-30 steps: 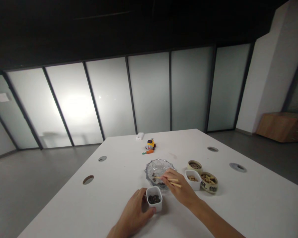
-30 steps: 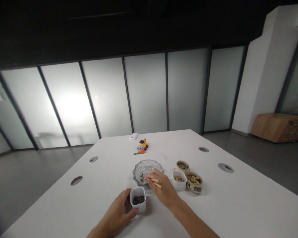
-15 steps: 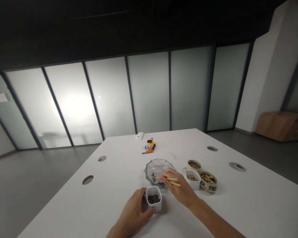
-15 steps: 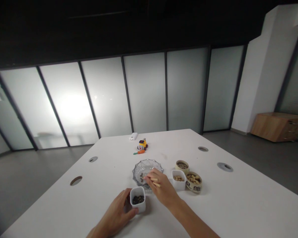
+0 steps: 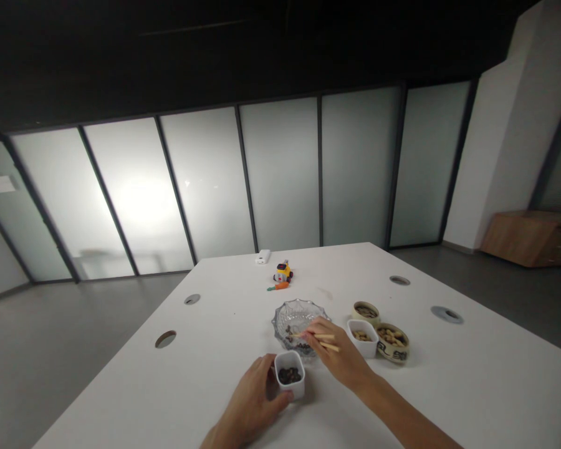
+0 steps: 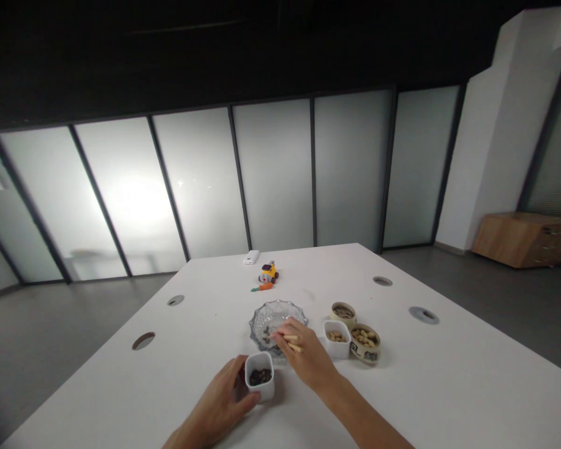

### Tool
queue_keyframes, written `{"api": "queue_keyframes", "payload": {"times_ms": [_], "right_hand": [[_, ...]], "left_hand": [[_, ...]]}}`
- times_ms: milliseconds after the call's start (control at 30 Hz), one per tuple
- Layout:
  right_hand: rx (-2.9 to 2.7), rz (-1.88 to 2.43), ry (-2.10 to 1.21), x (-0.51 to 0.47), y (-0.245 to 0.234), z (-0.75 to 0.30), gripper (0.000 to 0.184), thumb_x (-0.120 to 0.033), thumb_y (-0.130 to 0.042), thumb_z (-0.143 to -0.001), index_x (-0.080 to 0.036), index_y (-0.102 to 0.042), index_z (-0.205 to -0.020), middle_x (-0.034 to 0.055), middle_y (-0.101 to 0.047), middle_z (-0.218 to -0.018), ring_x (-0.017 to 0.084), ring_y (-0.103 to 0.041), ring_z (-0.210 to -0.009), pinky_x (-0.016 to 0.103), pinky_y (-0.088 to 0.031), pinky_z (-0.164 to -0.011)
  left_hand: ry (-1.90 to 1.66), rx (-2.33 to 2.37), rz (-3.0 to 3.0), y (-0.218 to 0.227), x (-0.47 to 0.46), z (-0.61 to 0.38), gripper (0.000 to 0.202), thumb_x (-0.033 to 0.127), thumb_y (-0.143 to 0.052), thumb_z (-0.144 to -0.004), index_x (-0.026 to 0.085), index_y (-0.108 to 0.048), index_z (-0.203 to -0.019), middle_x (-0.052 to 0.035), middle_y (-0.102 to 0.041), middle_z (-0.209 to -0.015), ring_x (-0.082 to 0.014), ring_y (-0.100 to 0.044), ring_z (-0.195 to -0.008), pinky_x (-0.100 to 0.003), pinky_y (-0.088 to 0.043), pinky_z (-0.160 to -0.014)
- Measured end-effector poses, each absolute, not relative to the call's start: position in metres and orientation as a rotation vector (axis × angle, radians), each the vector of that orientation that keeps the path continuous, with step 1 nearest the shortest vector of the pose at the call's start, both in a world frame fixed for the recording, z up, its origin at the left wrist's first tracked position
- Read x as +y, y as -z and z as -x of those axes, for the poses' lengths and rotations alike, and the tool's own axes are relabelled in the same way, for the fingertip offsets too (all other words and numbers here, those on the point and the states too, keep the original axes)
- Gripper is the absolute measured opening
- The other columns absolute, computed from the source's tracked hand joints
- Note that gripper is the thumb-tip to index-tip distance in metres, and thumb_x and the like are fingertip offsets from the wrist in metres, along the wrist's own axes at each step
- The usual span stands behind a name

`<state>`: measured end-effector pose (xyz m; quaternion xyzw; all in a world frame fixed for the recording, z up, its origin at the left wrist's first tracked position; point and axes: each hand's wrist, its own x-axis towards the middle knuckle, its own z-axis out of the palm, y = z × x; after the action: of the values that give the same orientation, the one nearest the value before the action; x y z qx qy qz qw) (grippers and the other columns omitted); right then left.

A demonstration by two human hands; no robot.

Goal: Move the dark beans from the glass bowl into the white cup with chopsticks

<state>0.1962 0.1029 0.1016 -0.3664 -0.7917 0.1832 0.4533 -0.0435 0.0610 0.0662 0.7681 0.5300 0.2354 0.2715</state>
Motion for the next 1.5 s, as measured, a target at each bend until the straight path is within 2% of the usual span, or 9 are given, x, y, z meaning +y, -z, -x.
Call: {"api": "queue_keyframes", "payload": {"times_ms": [533,733,833,933,1033,1200,1500], "right_hand": [[-1.917,0.869,-0.527,0.1,-0.105,-0.196,0.051,-0.056,-0.044,-0.111,-0.024,-0.073,-0.084,0.0062,-0.073,-0.088,0.022,-0.072,-0.082,0.035,-0.06,-0.079],[-1.817,0.888,-0.48,0.101,-0.132,-0.208,0.049,-0.058,-0.052,-0.108,-0.023,-0.074,-0.082,0.0076,-0.073,-0.085,0.024,-0.072,-0.081,0.037,-0.062,-0.078],[-1.697,0.911,-0.647,0.098,-0.153,-0.223,0.048,-0.063,-0.06,-0.102,-0.022,-0.077,-0.086,0.0086,-0.074,-0.089,0.026,-0.075,-0.085,0.038,-0.066,-0.076],[-1.7,0.929,-0.912,0.09,-0.169,-0.232,0.048,-0.068,-0.065,-0.096,-0.023,-0.077,-0.086,0.0061,-0.073,-0.091,0.026,-0.078,-0.085,0.037,-0.069,-0.074],[-1.776,0.952,-0.904,0.083,-0.175,-0.23,0.047,-0.067,-0.063,-0.098,-0.023,-0.076,-0.086,0.0052,-0.074,-0.089,0.025,-0.077,-0.082,0.035,-0.068,-0.071],[-1.84,0.924,-0.52,0.092,-0.159,-0.216,0.046,-0.059,-0.055,-0.106,-0.025,-0.074,-0.082,0.0069,-0.075,-0.086,0.024,-0.071,-0.083,0.036,-0.06,-0.079],[-1.851,0.895,-0.59,0.121,-0.099,-0.212,0.041,-0.055,-0.061,-0.103,-0.024,-0.073,-0.079,0.0036,-0.074,-0.084,0.023,-0.07,-0.084,0.034,-0.057,-0.078]], "left_hand": [[-0.629,1.43,-2.067,-0.067,0.062,0.044,0.033,0.03,-0.069,-0.082,0.019,-0.064,-0.113,-0.008,-0.071,-0.112,-0.0263,-0.061,-0.1,-0.033,-0.046,-0.089],[-0.619,1.432,-2.061,-0.07,0.06,0.043,0.033,0.031,-0.068,-0.083,0.019,-0.063,-0.114,-0.0073,-0.07,-0.112,-0.026,-0.061,-0.1,-0.032,-0.046,-0.089],[-0.63,1.434,-2.044,-0.07,0.06,0.043,0.034,0.03,-0.07,-0.082,0.019,-0.064,-0.113,-0.0069,-0.07,-0.112,-0.0262,-0.061,-0.1,-0.032,-0.045,-0.088],[-0.616,1.425,-2.062,-0.07,0.06,0.043,0.031,0.03,-0.071,-0.082,0.02,-0.065,-0.11,-0.0063,-0.07,-0.109,-0.0263,-0.061,-0.098,-0.031,-0.045,-0.085],[-0.627,1.419,-2.07,-0.07,0.06,0.043,0.031,0.029,-0.071,-0.083,0.02,-0.065,-0.111,-0.0065,-0.07,-0.108,-0.0262,-0.06,-0.097,-0.031,-0.045,-0.084],[-0.635,1.432,-2.062,-0.072,0.058,0.042,0.029,0.03,-0.069,-0.084,0.02,-0.064,-0.11,-0.0064,-0.07,-0.107,-0.0261,-0.061,-0.097,-0.031,-0.045,-0.085],[-0.617,1.426,-2.074,-0.066,0.062,0.045,0.03,0.031,-0.07,-0.084,0.02,-0.064,-0.112,-0.0065,-0.07,-0.11,-0.0253,-0.06,-0.099,-0.031,-0.046,-0.088]]}}
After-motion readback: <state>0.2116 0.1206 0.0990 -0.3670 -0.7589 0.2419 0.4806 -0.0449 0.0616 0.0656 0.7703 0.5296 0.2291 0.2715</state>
